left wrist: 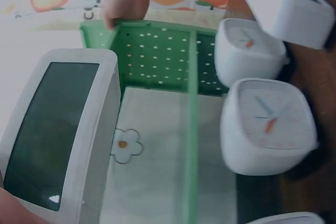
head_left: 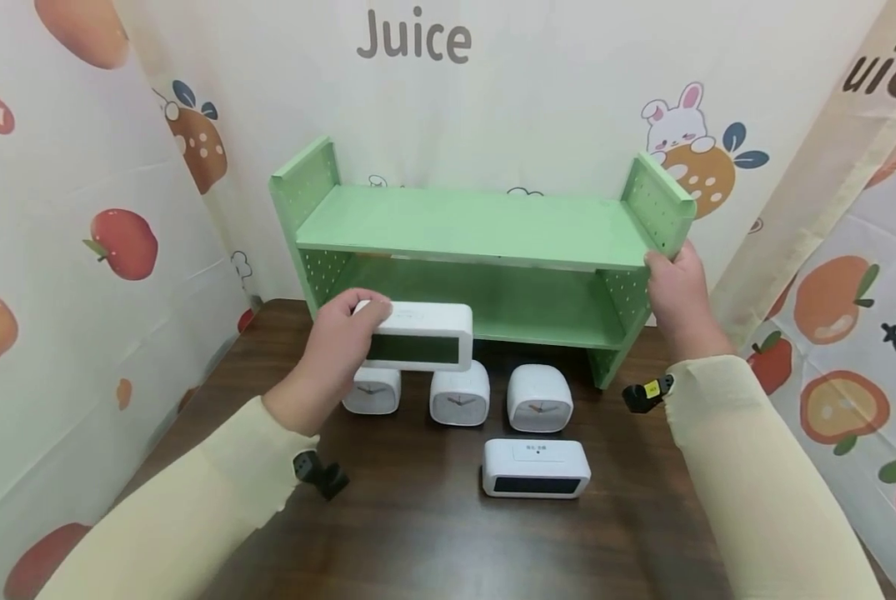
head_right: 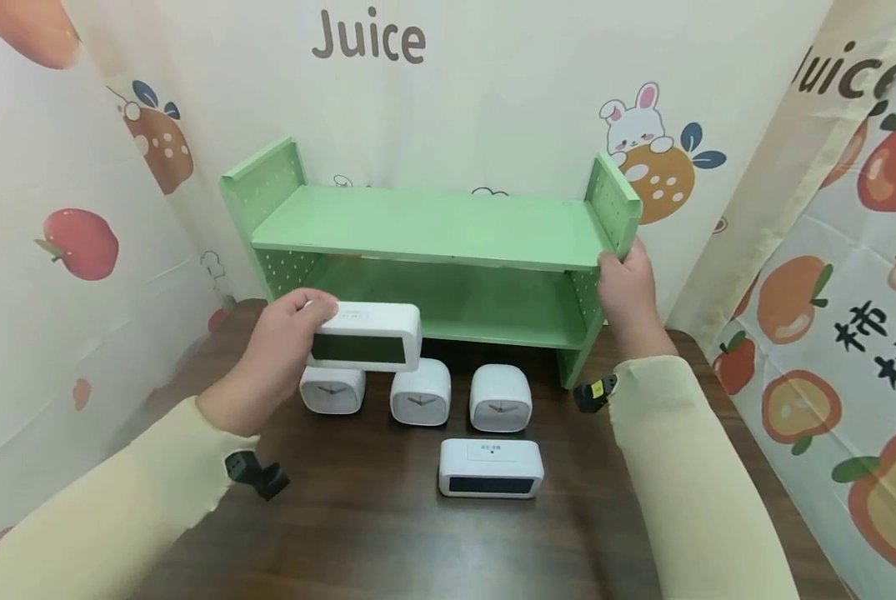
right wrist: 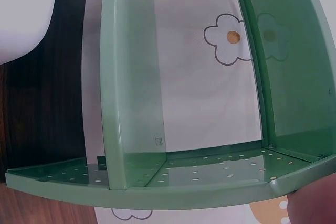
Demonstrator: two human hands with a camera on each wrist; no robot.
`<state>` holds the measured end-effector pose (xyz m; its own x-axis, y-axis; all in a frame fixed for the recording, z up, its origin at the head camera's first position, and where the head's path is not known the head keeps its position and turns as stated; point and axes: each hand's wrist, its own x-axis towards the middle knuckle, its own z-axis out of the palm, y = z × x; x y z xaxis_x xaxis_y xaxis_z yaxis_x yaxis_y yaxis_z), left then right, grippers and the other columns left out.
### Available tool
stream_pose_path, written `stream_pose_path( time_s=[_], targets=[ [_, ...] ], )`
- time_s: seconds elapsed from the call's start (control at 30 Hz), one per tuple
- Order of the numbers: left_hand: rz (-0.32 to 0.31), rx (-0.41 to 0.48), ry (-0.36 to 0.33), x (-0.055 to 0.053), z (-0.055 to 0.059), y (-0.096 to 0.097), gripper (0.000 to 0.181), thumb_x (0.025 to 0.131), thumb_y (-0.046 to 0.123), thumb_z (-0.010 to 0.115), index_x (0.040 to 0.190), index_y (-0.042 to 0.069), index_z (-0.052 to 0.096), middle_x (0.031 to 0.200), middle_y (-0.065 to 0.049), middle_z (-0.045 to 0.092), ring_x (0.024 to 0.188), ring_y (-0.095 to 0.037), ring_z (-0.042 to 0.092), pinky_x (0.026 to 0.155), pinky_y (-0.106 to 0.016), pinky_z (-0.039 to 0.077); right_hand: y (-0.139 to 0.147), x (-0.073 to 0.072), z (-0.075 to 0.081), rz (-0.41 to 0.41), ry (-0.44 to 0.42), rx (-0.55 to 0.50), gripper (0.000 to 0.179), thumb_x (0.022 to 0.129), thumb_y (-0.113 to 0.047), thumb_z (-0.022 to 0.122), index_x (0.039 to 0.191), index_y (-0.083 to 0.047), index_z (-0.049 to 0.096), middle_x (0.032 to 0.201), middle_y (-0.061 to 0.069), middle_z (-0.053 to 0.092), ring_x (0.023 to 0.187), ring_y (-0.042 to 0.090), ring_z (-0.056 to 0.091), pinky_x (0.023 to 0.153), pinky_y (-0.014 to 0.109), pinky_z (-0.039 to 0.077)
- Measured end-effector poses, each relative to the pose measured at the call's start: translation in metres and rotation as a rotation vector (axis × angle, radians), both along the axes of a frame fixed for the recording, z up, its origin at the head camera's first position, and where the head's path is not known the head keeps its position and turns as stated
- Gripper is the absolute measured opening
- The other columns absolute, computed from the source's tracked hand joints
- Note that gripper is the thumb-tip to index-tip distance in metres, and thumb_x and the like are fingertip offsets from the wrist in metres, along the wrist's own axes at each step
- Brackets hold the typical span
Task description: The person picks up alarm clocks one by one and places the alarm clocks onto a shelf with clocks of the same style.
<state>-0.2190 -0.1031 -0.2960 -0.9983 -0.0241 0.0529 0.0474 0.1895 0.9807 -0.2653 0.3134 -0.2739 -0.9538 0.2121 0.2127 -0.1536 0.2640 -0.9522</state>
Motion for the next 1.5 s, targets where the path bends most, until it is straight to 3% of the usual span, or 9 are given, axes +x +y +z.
stream_pose_path(
  time_s=[0.33, 0.53, 0.83, 1.13, 1.3, 1.5],
  targets=[
    [-0.011, -0.009, 0.117, -0.020, 0.047, 0.025, 0.027, 0.096, 0.026, 0.059, 0.112, 0.006, 0.068, 0.129, -0.006, 0.056, 0.118, -0.024, 0.048, 0.101, -0.042, 0.041, 0.000, -0.002, -0.003, -0.004, 0.037, -0.020, 0.052, 0.109, -0.021, 0.034, 0.161, -0.022, 0.033, 0.159, 0.007, 0.040, 0.143, 0.019, 0.040, 0.121, 0.045, 0.027],
    [-0.019, 0.011, 0.116, -0.035, 0.073, 0.039, 0.023, 0.097, 0.027, 0.059, 0.107, 0.008, 0.066, 0.126, -0.004, 0.057, 0.115, -0.021, 0.049, 0.099, -0.040, 0.043, -0.001, -0.002, -0.003, -0.006, 0.037, -0.021, 0.052, 0.109, -0.021, 0.034, 0.161, -0.022, 0.033, 0.158, 0.007, 0.041, 0.142, 0.020, 0.040, 0.121, 0.048, 0.027],
    [-0.011, -0.038, 0.104, -0.058, 0.107, 0.054, 0.020, 0.096, 0.029, 0.058, 0.102, 0.011, 0.065, 0.122, 0.000, 0.061, 0.110, -0.019, 0.054, 0.093, -0.036, 0.046, 0.000, -0.003, -0.002, -0.013, 0.038, -0.029, 0.051, 0.109, -0.021, 0.035, 0.160, -0.020, 0.034, 0.155, 0.008, 0.043, 0.138, 0.020, 0.043, 0.120, 0.048, 0.028],
    [-0.021, -0.032, 0.067, -0.097, 0.122, 0.082, 0.016, 0.096, 0.027, 0.057, 0.092, 0.012, 0.059, 0.110, -0.001, 0.062, 0.100, -0.020, 0.057, 0.084, -0.036, 0.049, -0.005, -0.004, -0.003, -0.011, 0.039, -0.069, 0.050, 0.109, -0.021, 0.037, 0.159, -0.020, 0.036, 0.153, 0.008, 0.044, 0.137, 0.020, 0.044, 0.119, 0.047, 0.030],
    [-0.071, -0.036, 0.075, -0.121, 0.126, 0.109, 0.015, 0.096, 0.028, 0.059, 0.093, 0.014, 0.061, 0.108, 0.002, 0.061, 0.099, -0.015, 0.056, 0.083, -0.030, 0.048, -0.001, -0.003, -0.002, -0.061, 0.035, -0.068, 0.050, 0.108, -0.019, 0.038, 0.158, -0.020, 0.037, 0.153, 0.007, 0.044, 0.137, 0.019, 0.043, 0.120, 0.046, 0.029],
    [-0.068, -0.027, 0.060, -0.133, 0.121, 0.133, 0.019, 0.097, 0.030, 0.058, 0.086, 0.015, 0.058, 0.097, 0.001, 0.058, 0.092, -0.014, 0.054, 0.079, -0.028, 0.045, -0.003, -0.004, -0.001, -0.048, 0.036, -0.106, 0.050, 0.107, -0.016, 0.038, 0.157, -0.017, 0.039, 0.154, 0.007, 0.045, 0.137, 0.020, 0.043, 0.120, 0.046, 0.028]
  ],
)
